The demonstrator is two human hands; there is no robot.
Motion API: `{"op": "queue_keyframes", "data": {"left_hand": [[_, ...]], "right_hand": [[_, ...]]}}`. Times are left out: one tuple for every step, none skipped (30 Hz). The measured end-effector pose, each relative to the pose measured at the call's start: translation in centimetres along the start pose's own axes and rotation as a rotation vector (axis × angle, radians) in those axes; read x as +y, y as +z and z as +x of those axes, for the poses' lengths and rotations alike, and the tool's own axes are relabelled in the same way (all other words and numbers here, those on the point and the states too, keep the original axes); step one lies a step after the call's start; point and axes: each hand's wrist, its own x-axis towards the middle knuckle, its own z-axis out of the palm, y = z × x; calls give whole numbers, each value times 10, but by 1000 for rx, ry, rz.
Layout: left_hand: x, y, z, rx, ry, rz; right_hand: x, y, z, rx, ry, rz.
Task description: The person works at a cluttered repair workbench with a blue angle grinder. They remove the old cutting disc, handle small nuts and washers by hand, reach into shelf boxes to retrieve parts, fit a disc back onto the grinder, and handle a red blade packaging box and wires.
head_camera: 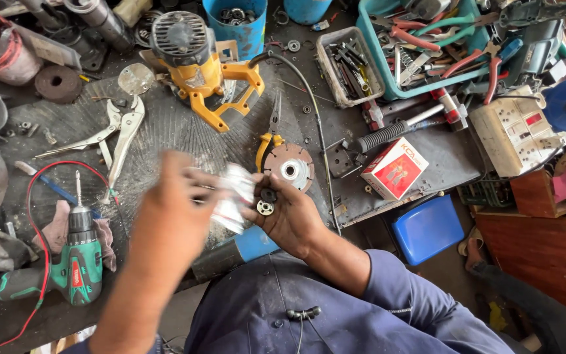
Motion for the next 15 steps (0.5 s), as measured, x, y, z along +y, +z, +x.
{"op": "queue_keyframes", "data": {"left_hand": [[-6,-6,3,24,-17,-15],[-11,-7,3,145,53,150],[-15,-7,1,268,123,314],[-19,-5,-3,388,193,478],[-20,4,-10,338,172,322],[-17,19,-19,287,155,167],[-16,31,-28,232,137,11],[-13,44,-37,190,331,-80],[-9,58,-45,149,521,-172],[-7,66,-49,101,476,-153],[-6,73,-53,52,429,-134],[-6,76,-55,2,382,-117],[-6,76,-55,31,379,-111],[-8,75,-53,59,381,-106],[-9,74,-51,85,389,-101]], "right_hand": [[-4,1,-4,63,2,-18],[-9,3,-8,124,4,-39],[-13,6,-12,183,9,-60],[-15,10,-16,166,5,-29],[-17,15,-21,148,3,1],[-19,19,-23,128,-2,32],[-20,23,-25,64,-17,79],[-20,27,-27,2,-28,125],[-20,29,-30,-62,-36,168],[-20,30,-32,-95,-32,139],[-20,30,-34,-128,-27,111],[-21,29,-38,-159,-23,83],[-22,28,-41,-133,9,19],[-24,25,-45,-109,35,-44],[-26,22,-48,-86,55,-108]]}}
